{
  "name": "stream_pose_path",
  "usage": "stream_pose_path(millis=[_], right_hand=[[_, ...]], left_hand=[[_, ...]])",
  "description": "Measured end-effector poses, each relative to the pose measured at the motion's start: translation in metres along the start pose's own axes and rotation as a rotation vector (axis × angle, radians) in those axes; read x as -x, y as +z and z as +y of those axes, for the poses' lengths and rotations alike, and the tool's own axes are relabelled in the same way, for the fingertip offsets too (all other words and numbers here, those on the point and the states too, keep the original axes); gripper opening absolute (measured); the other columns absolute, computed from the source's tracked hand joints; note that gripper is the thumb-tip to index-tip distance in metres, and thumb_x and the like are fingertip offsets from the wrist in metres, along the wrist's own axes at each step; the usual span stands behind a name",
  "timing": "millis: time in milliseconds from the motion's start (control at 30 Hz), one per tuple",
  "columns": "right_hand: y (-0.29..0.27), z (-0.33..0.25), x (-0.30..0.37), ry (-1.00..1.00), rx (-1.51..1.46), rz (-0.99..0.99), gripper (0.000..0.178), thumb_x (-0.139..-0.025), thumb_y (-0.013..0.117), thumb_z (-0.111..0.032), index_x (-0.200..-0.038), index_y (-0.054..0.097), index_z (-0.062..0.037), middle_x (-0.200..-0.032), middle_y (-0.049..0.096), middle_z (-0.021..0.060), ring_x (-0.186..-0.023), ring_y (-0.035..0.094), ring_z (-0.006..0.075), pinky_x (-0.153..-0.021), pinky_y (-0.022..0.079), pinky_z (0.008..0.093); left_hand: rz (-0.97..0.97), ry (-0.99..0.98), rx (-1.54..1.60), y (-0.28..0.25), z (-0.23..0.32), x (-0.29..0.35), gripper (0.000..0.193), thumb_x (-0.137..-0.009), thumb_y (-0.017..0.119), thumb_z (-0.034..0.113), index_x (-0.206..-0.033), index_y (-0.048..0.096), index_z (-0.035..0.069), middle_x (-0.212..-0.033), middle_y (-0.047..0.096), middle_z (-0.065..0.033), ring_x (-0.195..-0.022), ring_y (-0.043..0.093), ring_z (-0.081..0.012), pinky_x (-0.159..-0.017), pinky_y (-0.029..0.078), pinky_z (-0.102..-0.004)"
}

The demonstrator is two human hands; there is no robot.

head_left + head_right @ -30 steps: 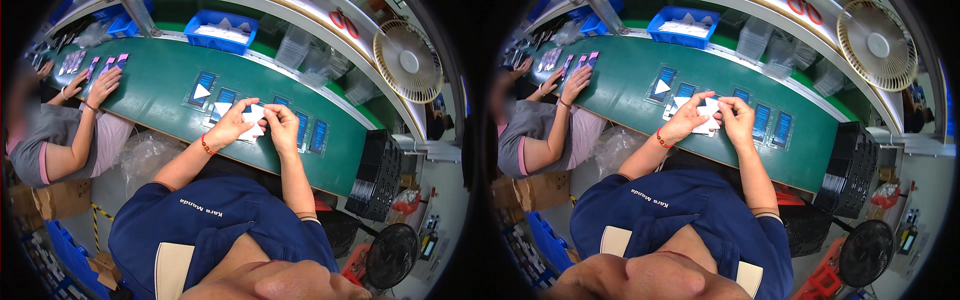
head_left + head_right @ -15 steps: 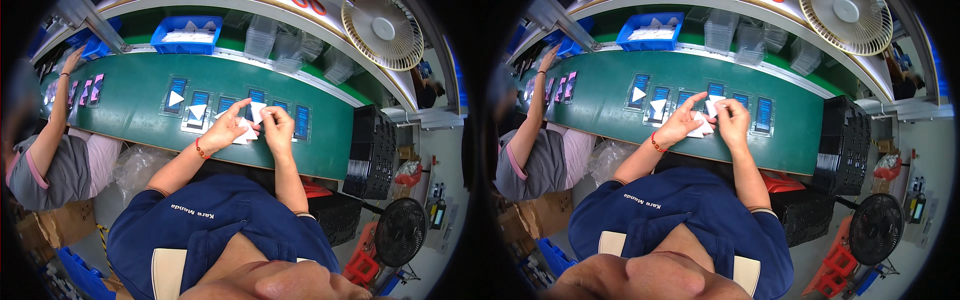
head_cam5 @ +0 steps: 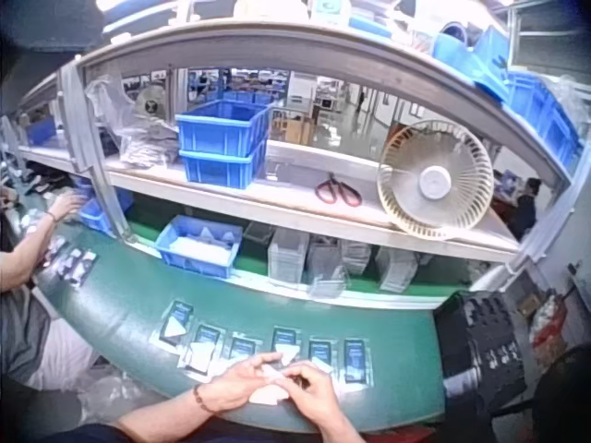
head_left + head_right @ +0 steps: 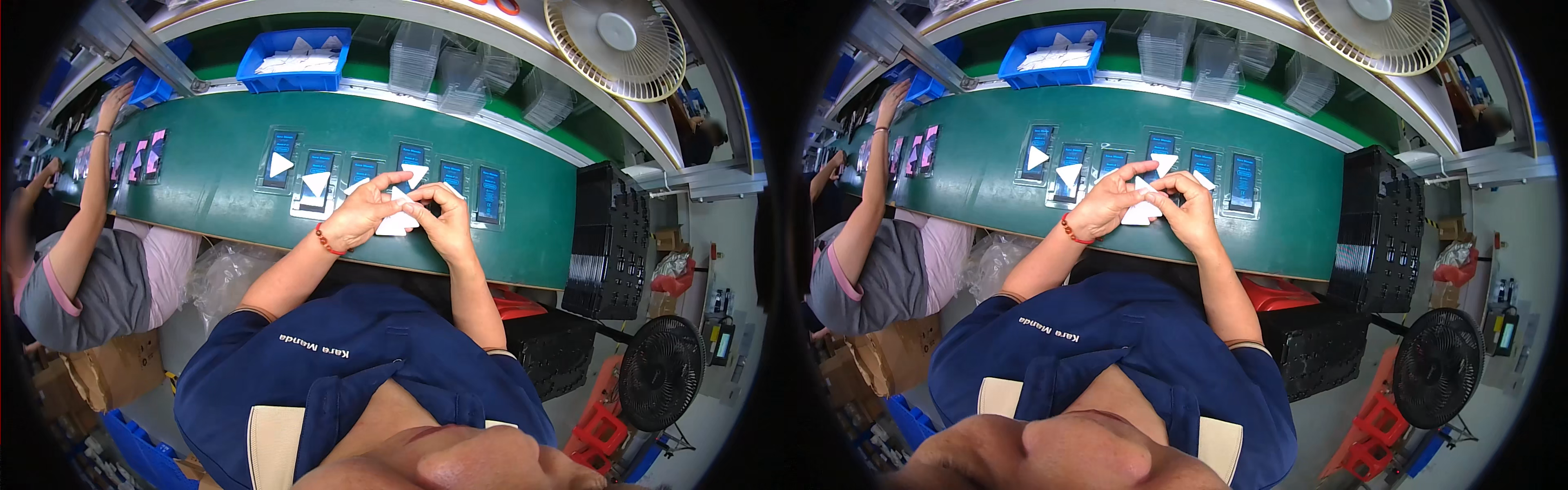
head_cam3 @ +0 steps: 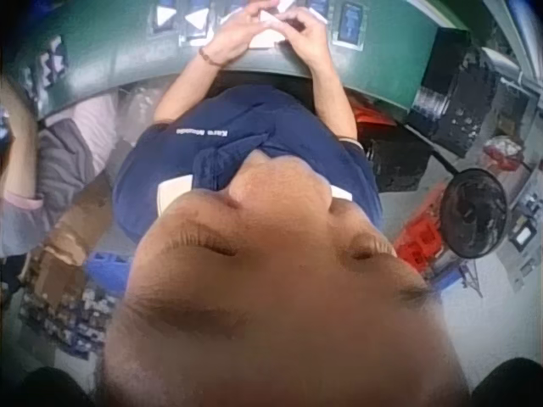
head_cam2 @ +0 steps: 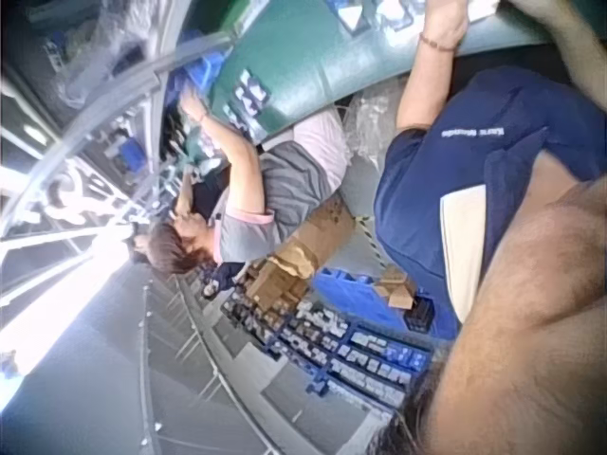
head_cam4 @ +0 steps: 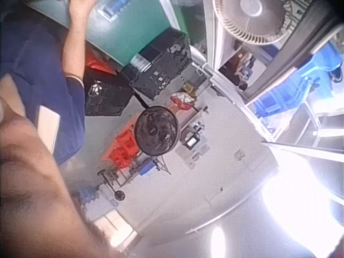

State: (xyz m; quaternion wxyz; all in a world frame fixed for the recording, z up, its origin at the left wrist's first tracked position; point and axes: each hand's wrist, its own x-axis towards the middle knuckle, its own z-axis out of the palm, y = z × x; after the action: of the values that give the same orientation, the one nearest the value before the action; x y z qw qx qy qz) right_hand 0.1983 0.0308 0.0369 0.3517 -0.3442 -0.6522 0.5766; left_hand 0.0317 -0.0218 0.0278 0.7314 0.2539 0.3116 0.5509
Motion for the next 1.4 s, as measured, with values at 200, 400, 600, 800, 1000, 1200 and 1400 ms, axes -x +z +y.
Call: stream_pose_path(millis=[200, 400, 600, 800, 1000, 1200, 1400], right_hand=[[-0.034, -0.002, -0.001, -0.264, 0.257, 0.442, 0.005, -0.081, 0.064, 0.001, -0.084, 0.063, -0.0019, -0.081, 0.064, 0.0052, -0.074, 0.058, 0.0135, -0.069, 0.047, 0.0262], [-0.108, 0.017, 0.012, -0.525, 1.192, 0.336, 0.015, -0.072, 0.072, -0.009, -0.082, 0.062, -0.0055, -0.088, 0.065, 0.0061, -0.087, 0.056, 0.0267, -0.083, 0.042, 0.0372], [-0.096, 0.003, 0.011, -0.426, 1.143, 0.002, 0.083, -0.058, 0.078, -0.052, -0.129, 0.053, -0.0179, -0.137, 0.038, 0.0205, -0.123, 0.038, 0.039, -0.102, 0.03, 0.0489], [-0.093, -0.001, 0.007, -0.361, 1.218, -0.16, 0.079, -0.064, 0.074, -0.053, -0.133, 0.05, -0.0237, -0.142, 0.034, 0.0213, -0.13, 0.03, 0.0429, -0.107, 0.023, 0.0554], [-0.078, 0.001, 0.005, -0.364, 1.245, -0.173, 0.078, -0.066, 0.073, -0.051, -0.132, 0.05, -0.0175, -0.139, 0.035, 0.0227, -0.129, 0.029, 0.0447, -0.106, 0.023, 0.0567], [-0.032, -0.002, 0.004, -0.314, 1.268, -0.198, 0.079, -0.068, 0.073, -0.05, -0.136, 0.046, -0.0175, -0.141, 0.032, 0.0239, -0.13, 0.027, 0.0469, -0.105, 0.021, 0.0603], [-0.004, -0.003, 0.002, -0.335, 1.261, -0.196, 0.079, -0.075, 0.064, -0.056, -0.136, 0.044, -0.0119, -0.14, 0.031, 0.0264, -0.129, 0.028, 0.0469, -0.104, 0.023, 0.059]], left_hand=[[-0.101, -0.048, -0.028, -0.005, 0.01, -0.011, 0.054, -0.086, 0.058, -0.004, -0.135, 0.035, 0.0, -0.112, 0.062, -0.0196, -0.102, 0.063, -0.0259, -0.086, 0.053, -0.0343], [0.498, 0.564, -0.783, -0.055, 0.134, -0.073, 0.041, -0.082, 0.049, -0.014, -0.12, 0.051, 0.0, -0.104, 0.065, -0.0126, -0.099, 0.063, -0.0201, -0.085, 0.05, -0.0286], [1.043, 0.701, -1.363, -0.156, 0.218, -0.13, 0.041, -0.078, 0.07, 0.02, -0.113, 0.06, 0.001, -0.11, 0.061, -0.0224, -0.101, 0.059, -0.0346, -0.09, 0.047, -0.0361], [0.928, 0.935, -1.76, -0.098, 0.15, -0.057, 0.046, -0.079, 0.069, 0.028, -0.116, 0.057, 0.004, -0.126, 0.049, -0.0239, -0.124, 0.038, -0.0424, -0.105, 0.029, -0.0499], [1.001, 0.824, -1.58, -0.119, 0.126, 0.026, 0.041, -0.08, 0.068, 0.03, -0.114, 0.06, 0.007, -0.128, 0.048, -0.0238, -0.128, 0.035, -0.0443, -0.105, 0.03, -0.0494], [1.51, 0.792, -1.515, -0.216, 0.221, 0.102, 0.033, -0.08, 0.068, 0.02, -0.107, 0.062, 0.003, -0.109, 0.063, -0.0163, -0.105, 0.057, -0.0322, -0.092, 0.044, -0.0394], [1.527, 0.774, -1.472, -0.242, 0.246, 0.127, 0.024, -0.08, 0.067, 0.019, -0.1, 0.066, 0.005, -0.101, 0.064, -0.0154, -0.094, 0.06, -0.0323, -0.084, 0.047, -0.0397]])
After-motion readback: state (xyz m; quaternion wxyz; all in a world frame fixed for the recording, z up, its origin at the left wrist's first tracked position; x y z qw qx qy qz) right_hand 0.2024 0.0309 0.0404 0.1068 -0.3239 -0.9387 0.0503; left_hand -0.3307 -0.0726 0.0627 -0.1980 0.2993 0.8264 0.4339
